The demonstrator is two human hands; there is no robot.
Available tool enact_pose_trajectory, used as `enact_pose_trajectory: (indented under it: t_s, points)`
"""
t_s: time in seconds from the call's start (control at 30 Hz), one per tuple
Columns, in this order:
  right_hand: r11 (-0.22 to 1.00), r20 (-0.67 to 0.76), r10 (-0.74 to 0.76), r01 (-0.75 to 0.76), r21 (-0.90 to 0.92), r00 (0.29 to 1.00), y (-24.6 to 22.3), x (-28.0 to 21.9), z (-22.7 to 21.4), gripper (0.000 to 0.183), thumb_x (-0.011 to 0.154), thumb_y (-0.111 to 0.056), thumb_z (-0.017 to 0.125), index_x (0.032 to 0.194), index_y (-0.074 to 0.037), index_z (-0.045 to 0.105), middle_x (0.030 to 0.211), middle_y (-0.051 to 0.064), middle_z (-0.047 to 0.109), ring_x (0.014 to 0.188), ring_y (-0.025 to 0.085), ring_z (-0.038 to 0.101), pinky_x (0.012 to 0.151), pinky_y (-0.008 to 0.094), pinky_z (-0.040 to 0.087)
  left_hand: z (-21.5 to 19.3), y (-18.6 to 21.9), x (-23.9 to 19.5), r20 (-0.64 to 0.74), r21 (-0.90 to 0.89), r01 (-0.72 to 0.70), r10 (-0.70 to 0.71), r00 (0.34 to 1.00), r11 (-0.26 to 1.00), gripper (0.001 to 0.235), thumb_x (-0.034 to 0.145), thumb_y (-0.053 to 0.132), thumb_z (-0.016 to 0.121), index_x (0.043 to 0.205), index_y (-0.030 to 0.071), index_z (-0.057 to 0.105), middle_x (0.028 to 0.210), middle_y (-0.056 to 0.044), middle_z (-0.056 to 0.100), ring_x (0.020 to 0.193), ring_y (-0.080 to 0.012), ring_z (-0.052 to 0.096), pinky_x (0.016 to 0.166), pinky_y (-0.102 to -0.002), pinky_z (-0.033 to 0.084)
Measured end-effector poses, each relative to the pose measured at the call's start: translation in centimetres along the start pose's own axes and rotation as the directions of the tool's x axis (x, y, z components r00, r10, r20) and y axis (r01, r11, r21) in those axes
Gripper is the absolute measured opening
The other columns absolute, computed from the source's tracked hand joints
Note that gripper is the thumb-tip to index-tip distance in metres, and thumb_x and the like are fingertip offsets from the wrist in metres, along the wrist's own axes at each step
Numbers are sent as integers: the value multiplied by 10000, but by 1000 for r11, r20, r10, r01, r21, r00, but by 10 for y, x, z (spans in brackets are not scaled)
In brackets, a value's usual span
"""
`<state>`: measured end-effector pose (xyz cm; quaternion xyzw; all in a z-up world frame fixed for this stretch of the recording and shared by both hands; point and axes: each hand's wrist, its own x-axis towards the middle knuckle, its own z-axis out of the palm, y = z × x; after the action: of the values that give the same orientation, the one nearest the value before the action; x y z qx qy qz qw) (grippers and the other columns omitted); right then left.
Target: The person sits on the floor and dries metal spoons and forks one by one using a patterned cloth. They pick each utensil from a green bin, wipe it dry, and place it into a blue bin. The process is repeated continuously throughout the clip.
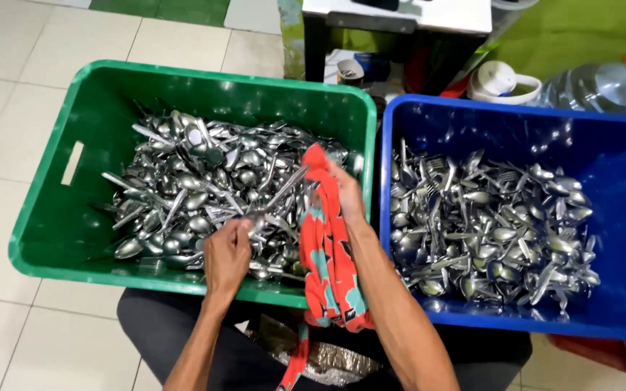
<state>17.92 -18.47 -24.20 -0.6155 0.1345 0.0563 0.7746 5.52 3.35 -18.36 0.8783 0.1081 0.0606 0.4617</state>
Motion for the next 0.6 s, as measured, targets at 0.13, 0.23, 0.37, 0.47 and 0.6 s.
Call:
enact_pose_trajectory:
  t_s: [0.13,0.23,0.37,0.47,0.6]
  points:
    - [726,-76,-593,492,-480,801,-23,-52,24,256,1016,-207,593,1024,13,726,969,190,628,941,338,616,905,432,479,-10,-8,-3,-110,554,-289,413,904,781,207,1052,157,579,899,72,689,570,-127,634,523,-302,666,483,-367,528]
    - [421,303,-689,704,-571,658,-38,-91,61,194,990,-215,599,956,-93,746,1072,61,656,790,291,704,713,408,585,-1,-38,9,61,697,-432,553,831,572,92,1005,117,582,936,119,643,626,-39,640,577,-210,673,510,-305,565]
    - [214,518,-537,701,-680,666,-19,-77,53,264,1034,-243,504,1091,-113,726,1044,60,644,791,206,700,650,307,604,-15,-32,18,95,680,-483,587,804,552,79,980,73,586,958,128,639,720,-61,686,670,-245,712,546,-348,592]
    - [189,417,-483,556,-809,770,-13,-60,42,250,984,-247,543,1020,-87,731,952,70,653,751,288,721,561,404,597,-35,-12,17,32,576,-369,431,902,730,157,1045,173,569,933,109,659,655,-108,649,643,-322,698,541,-439,578]
    - [26,542,-679,754,-656,495,-16,-81,60,286,1013,-191,536,1272,-143,650,1219,109,619,904,256,679,678,328,598,-37,-9,40,157,-83,255,-240,958,963,195,955,201,597,854,81,712,516,-62,471,527,-265,477,457,-369,363]
